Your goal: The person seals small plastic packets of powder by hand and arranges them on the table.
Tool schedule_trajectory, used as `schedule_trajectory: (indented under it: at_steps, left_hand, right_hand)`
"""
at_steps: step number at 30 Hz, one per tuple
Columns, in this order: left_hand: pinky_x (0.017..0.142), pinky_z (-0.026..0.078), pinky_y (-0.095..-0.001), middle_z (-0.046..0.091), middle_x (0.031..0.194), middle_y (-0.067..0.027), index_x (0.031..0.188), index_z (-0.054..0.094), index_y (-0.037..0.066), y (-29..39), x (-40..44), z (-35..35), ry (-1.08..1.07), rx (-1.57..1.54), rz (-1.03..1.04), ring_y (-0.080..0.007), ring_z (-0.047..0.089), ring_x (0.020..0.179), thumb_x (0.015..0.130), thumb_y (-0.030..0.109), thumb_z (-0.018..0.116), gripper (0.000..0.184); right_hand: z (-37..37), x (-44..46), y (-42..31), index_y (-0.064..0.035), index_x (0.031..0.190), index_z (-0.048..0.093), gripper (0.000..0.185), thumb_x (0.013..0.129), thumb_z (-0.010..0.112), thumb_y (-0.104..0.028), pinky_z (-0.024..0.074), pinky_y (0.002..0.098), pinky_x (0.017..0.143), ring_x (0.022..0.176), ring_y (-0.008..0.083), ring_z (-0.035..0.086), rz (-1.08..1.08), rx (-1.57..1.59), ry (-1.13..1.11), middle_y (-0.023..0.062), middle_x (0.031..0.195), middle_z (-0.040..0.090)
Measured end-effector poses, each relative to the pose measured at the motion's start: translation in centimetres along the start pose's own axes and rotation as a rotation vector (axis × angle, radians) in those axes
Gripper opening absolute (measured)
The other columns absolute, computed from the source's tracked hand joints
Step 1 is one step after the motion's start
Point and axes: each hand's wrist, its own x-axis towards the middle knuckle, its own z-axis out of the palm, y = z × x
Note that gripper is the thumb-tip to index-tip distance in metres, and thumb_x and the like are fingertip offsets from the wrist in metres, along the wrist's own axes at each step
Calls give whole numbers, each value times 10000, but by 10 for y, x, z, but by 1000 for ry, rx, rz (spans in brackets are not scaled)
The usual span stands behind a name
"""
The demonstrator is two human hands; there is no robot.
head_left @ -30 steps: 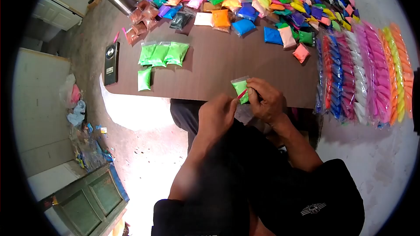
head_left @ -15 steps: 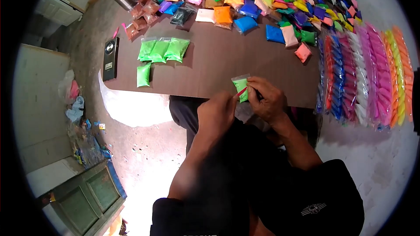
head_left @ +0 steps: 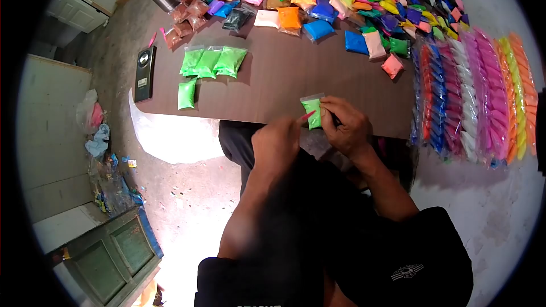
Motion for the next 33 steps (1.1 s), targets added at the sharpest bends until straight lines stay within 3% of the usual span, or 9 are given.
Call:
schedule_trajectory:
  at_steps: [5,8,10,13,16,21,23,26,33]
  left_hand:
    - [583,502,-416,641,697,-193,833,657,8,-7,6,-7,99,43,-5,-383,655,635,920,158,740,192]
    - [588,506,-409,639,700,-198,828,658,11,2,-2,-13,78,-61,-57,-380,661,642,917,148,740,183]
    - [588,507,-398,641,707,-202,827,654,4,9,-7,-11,94,-148,-40,-373,665,646,911,120,742,168]
    - [582,502,-388,645,714,-203,825,649,-8,12,-11,-2,80,-122,2,-361,663,636,907,90,743,159]
    - [576,499,-385,643,710,-202,823,645,-15,1,-4,-5,144,61,16,-347,660,621,910,76,740,158]
    - [573,501,-391,636,705,-196,815,646,-1,-3,-2,-13,166,-23,-63,-339,657,606,899,84,754,161]
    - [572,502,-392,642,716,-194,809,640,4,10,-4,-9,237,-100,69,-347,653,605,894,84,758,166]
    - [571,502,-394,647,725,-189,813,632,7,17,-12,3,120,-96,55,-361,649,613,890,82,760,167]
    - [564,502,-392,644,724,-186,825,633,14,-11,-5,-6,198,60,-15,-370,657,628,884,74,764,156]
  right_hand:
    - [-3,-1,-2,-11,998,743,136,865,722,-30,595,352,734,845,295,749,-19,0,-36,142,995,749]
    - [-5,1,-9,-36,1026,748,165,862,731,-49,580,348,685,784,280,731,-2,-37,-59,123,927,731]
    - [-2,-3,-4,-119,1037,761,196,841,761,-113,546,360,600,718,259,693,12,-87,-69,52,863,686]
    - [-2,-2,-4,-125,1030,766,193,837,773,-128,523,369,577,675,260,663,-1,-114,-92,53,796,647]
    - [-3,-2,-3,-118,1022,767,183,839,770,-131,510,376,567,655,267,647,-23,-120,-96,61,768,632]
    - [0,0,-3,-101,1012,766,171,843,768,-129,506,381,563,650,272,644,-38,-139,-90,69,745,627]
    - [1,-1,-3,-97,1011,766,167,846,765,-123,506,382,563,649,275,643,-31,-146,-95,71,742,626]
    - [1,0,-2,-91,1009,767,156,854,755,-107,503,384,560,641,275,640,-42,-136,-79,75,733,626]
    - [2,-1,-3,-71,966,767,117,851,753,-85,492,380,550,629,275,634,-41,-122,-58,80,721,631]
